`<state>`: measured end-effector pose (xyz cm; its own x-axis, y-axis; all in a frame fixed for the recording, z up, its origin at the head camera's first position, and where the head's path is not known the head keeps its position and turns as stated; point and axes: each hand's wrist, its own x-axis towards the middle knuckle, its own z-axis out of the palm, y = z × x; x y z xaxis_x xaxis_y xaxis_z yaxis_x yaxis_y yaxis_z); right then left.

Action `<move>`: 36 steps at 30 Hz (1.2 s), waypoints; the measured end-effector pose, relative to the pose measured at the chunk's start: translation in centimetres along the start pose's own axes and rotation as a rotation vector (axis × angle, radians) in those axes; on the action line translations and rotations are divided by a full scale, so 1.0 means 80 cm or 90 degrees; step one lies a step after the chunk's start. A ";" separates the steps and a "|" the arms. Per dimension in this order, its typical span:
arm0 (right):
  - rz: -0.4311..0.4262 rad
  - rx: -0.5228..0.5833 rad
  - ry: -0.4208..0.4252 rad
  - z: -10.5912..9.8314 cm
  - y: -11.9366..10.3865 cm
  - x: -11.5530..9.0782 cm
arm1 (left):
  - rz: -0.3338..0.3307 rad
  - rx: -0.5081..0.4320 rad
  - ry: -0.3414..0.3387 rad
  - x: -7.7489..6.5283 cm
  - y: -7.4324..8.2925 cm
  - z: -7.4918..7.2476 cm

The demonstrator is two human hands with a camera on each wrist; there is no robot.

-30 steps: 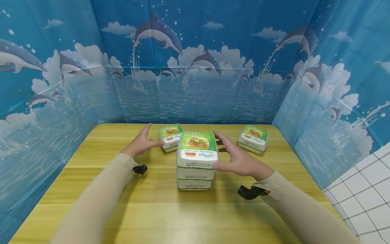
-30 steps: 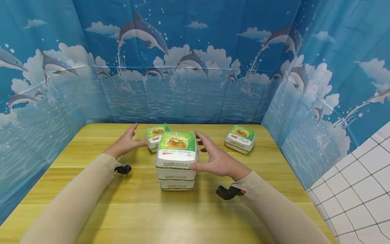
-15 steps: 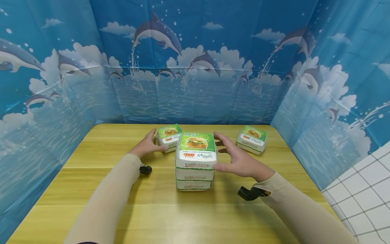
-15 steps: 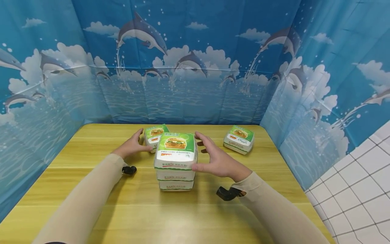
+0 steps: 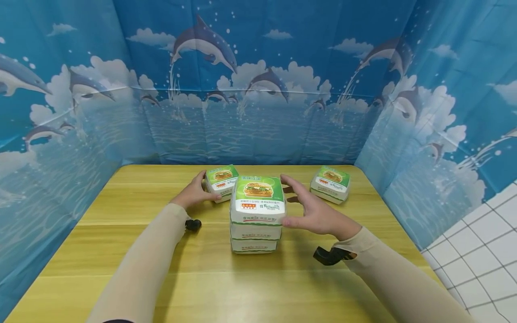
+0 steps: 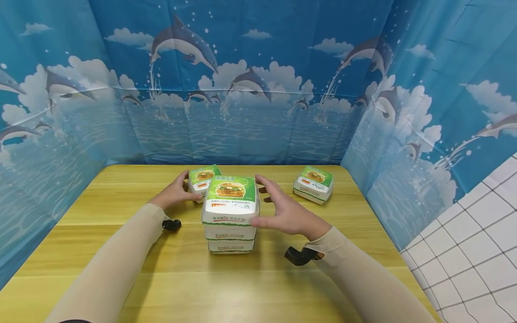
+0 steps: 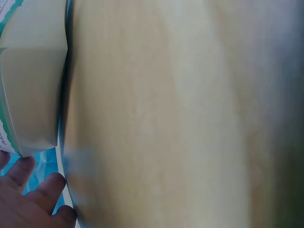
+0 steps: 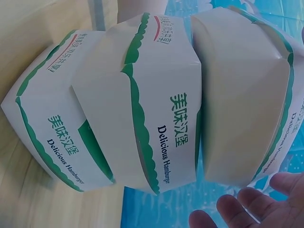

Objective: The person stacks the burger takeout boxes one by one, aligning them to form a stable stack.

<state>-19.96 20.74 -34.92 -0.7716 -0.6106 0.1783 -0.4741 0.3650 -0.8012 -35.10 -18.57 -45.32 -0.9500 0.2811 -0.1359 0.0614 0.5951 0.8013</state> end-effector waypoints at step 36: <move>-0.006 -0.004 0.000 -0.001 -0.001 0.005 | 0.175 0.018 0.076 -0.106 0.114 -0.100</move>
<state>-20.26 20.47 -34.74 -0.7671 -0.6140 0.1859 -0.4841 0.3639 -0.7958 -28.92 -21.55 -32.19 -0.9258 0.3448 0.1549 0.3283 0.5306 0.7814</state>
